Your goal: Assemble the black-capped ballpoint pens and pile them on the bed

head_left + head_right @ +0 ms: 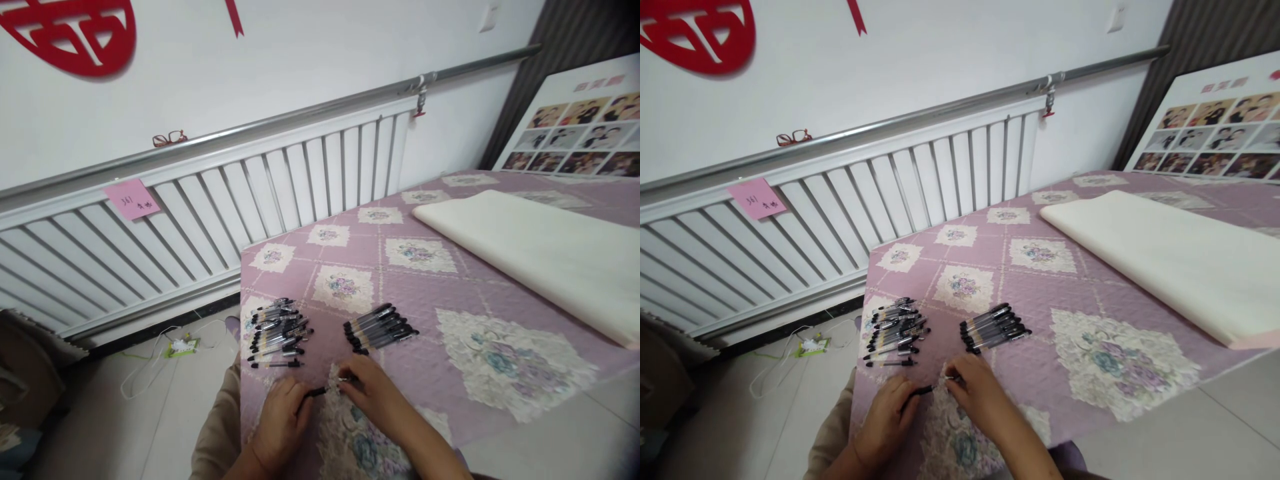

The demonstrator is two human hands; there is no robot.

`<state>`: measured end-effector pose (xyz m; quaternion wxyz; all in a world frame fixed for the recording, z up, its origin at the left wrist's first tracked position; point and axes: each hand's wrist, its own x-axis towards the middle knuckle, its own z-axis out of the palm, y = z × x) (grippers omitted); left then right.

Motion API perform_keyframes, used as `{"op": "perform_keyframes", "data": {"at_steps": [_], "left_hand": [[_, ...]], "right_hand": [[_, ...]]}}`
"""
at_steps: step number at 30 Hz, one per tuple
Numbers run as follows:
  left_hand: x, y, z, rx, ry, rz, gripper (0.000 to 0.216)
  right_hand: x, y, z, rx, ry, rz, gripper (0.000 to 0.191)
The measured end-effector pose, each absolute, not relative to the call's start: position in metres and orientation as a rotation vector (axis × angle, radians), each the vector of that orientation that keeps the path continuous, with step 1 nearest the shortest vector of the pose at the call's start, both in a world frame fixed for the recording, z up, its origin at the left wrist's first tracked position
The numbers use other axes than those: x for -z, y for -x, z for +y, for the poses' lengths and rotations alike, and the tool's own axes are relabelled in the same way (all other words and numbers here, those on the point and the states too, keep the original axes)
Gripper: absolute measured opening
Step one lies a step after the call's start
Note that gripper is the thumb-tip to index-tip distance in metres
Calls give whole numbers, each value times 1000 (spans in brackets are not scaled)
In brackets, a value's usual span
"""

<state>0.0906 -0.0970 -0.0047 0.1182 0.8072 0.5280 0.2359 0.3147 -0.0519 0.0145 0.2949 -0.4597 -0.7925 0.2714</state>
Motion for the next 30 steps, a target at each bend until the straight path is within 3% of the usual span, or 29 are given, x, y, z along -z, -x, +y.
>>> {"op": "perform_keyframes", "data": {"at_steps": [7,12,23,30], "left_hand": [[7,-92,-96,-684,-2380,1617,16],[7,-94,-95,-649,-2420,1653,16],[9,-95,-95,-609,-2440,1676,17],[12,-93,-93,-696,-2378,1720,18]], "right_hand": [[-6,-322,-43,-469,1454,-2185,8],[-7,-307,-46,-526,1359,-2281,12],[-4,-329,-48,-602,1409,-2281,39],[-15,-302,-50,-503,1351,-2466,24]]}}
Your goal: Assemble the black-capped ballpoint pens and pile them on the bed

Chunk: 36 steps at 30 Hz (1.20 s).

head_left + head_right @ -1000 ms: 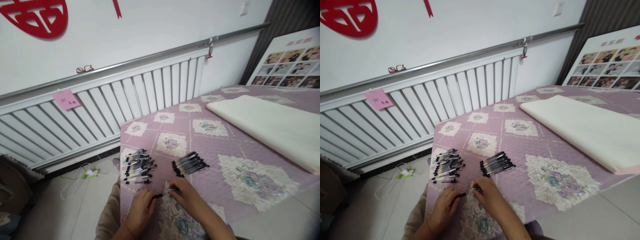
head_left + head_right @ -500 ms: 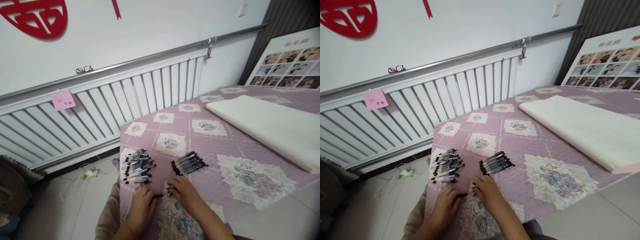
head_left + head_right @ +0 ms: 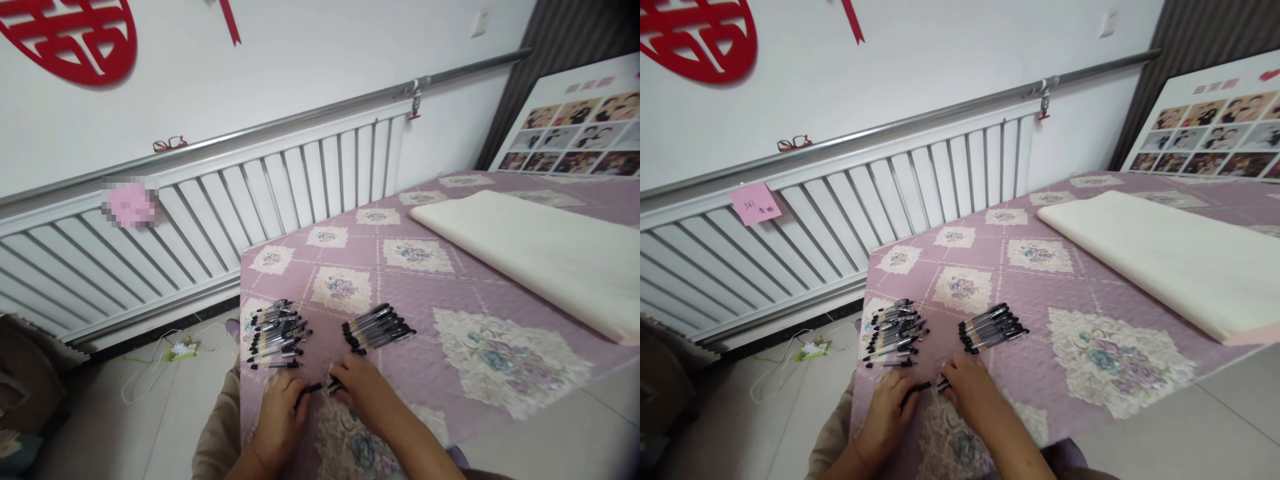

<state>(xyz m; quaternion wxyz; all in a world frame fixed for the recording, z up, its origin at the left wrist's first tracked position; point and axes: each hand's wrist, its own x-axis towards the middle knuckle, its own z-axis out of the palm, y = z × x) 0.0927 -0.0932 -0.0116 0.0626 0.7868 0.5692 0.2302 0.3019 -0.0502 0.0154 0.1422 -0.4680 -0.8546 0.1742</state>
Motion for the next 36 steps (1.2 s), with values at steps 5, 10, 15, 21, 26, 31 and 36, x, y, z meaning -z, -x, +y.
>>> {"op": "perform_keyframes", "data": {"at_steps": [5,10,15,21,26,31,36], "left_hand": [[10,-88,-88,-744,-2280,1744,22],[9,-79,-80,-742,-2253,1778,23],[12,-70,-80,-780,-2295,1754,24],[5,-74,-92,-849,-2387,1689,30],[3,-95,-94,-674,-2573,1605,38],[13,-98,-78,-654,-2669,1663,30],[17,-80,-57,-662,-2722,1652,28]], "right_hand": [[-14,-293,-51,-507,1292,-2482,16],[-8,-273,-53,-571,1300,-2492,10],[-6,-255,-57,-691,1168,-2401,27],[-12,-274,-51,-668,1244,-2281,20],[-12,-297,-44,-541,1302,-2204,16],[-5,-303,-44,-470,1336,-2157,14],[-3,-318,-36,-334,1361,-2093,14]]}}
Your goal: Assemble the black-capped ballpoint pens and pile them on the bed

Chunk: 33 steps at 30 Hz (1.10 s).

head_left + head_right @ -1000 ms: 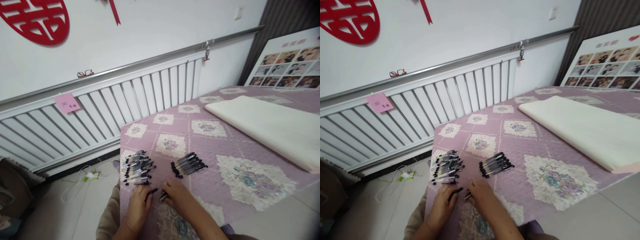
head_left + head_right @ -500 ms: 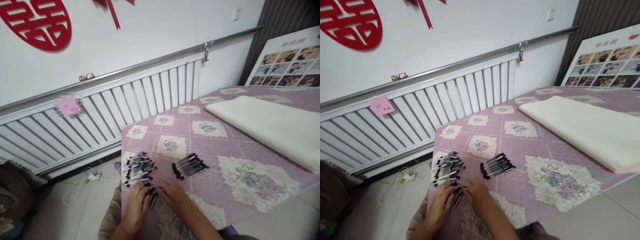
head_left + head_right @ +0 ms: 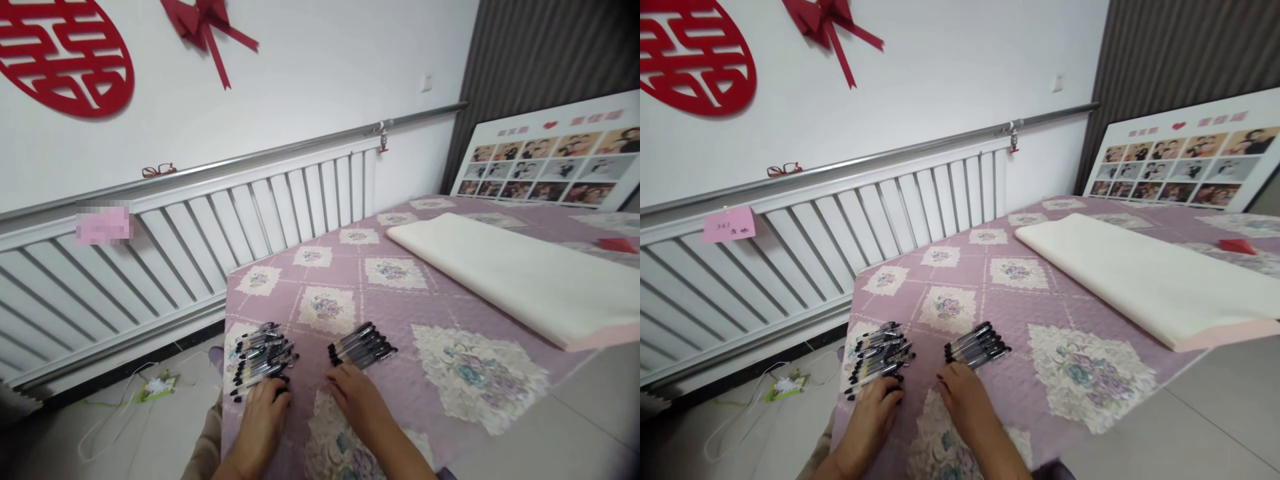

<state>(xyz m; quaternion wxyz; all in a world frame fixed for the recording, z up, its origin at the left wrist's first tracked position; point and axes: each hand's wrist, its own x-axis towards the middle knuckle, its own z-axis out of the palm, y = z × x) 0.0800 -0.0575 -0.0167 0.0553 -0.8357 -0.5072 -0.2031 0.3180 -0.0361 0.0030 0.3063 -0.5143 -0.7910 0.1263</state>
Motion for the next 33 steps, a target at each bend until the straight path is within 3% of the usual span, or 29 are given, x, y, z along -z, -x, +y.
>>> {"op": "perform_keyframes", "data": {"at_steps": [9,13,20,27,33], "left_hand": [[23,-59,-51,683,2591,-1419,35],[20,-67,-65,737,2549,-1403,34],[22,-92,-89,754,2590,-1150,23],[12,-97,-89,760,2641,-1268,23],[15,-95,-92,870,2569,-1270,34]], "right_hand": [[7,-388,-12,88,1694,-1808,29],[12,-393,-13,113,1819,-1865,40],[9,-393,-15,106,1865,-1883,35],[6,-396,-19,185,1891,-1939,27],[1,-394,-23,34,1595,-1987,20]]}}
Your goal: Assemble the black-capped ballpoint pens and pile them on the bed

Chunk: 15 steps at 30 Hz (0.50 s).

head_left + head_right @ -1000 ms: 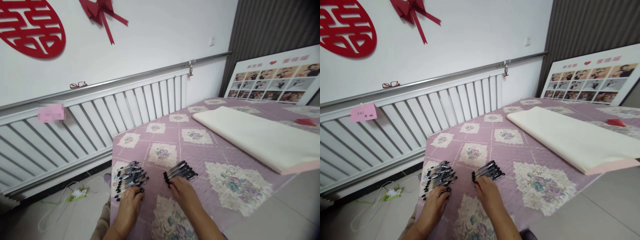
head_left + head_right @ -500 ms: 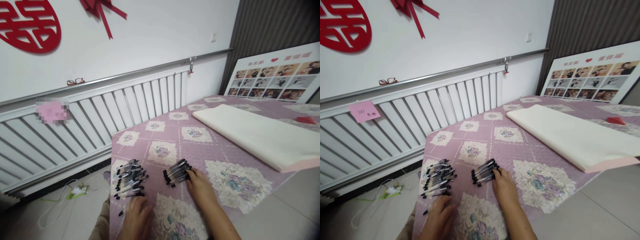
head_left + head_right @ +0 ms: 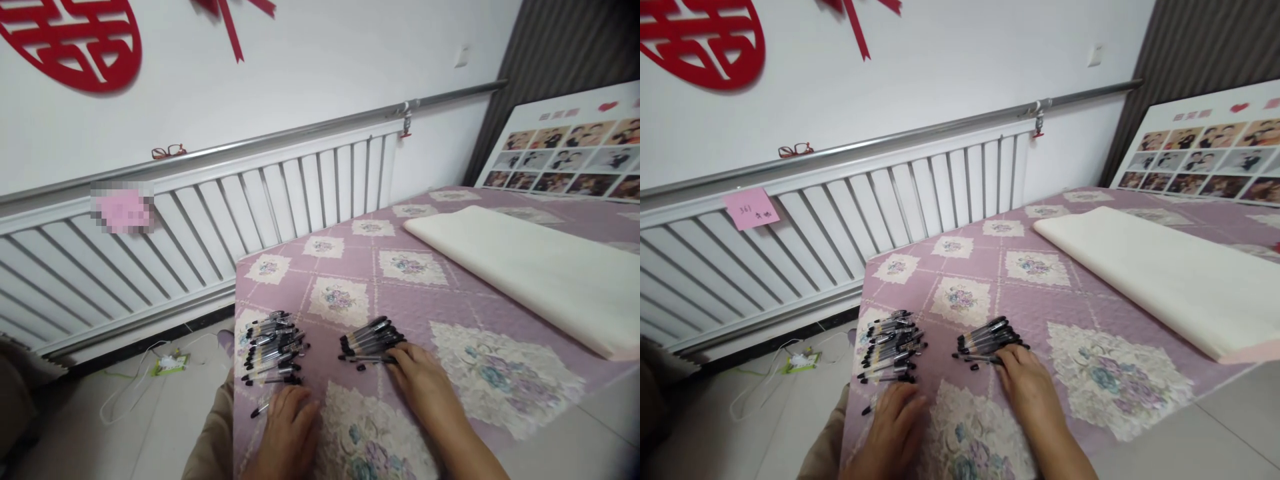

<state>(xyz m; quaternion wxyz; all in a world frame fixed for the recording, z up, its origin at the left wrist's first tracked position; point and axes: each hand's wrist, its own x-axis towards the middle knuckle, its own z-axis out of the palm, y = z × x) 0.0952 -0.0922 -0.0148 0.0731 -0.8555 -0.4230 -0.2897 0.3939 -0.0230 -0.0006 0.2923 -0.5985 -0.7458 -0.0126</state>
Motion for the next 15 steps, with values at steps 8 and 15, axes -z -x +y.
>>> {"op": "perform_keyframes", "data": {"at_steps": [8,15], "left_hand": [[19,-92,-94,947,2393,-1303,48],[17,-95,-90,680,2615,-1467,19]], "right_hand": [[-9,-335,-48,-619,1211,-2038,18],[-19,-297,-65,-1053,1147,-2107,12]]}}
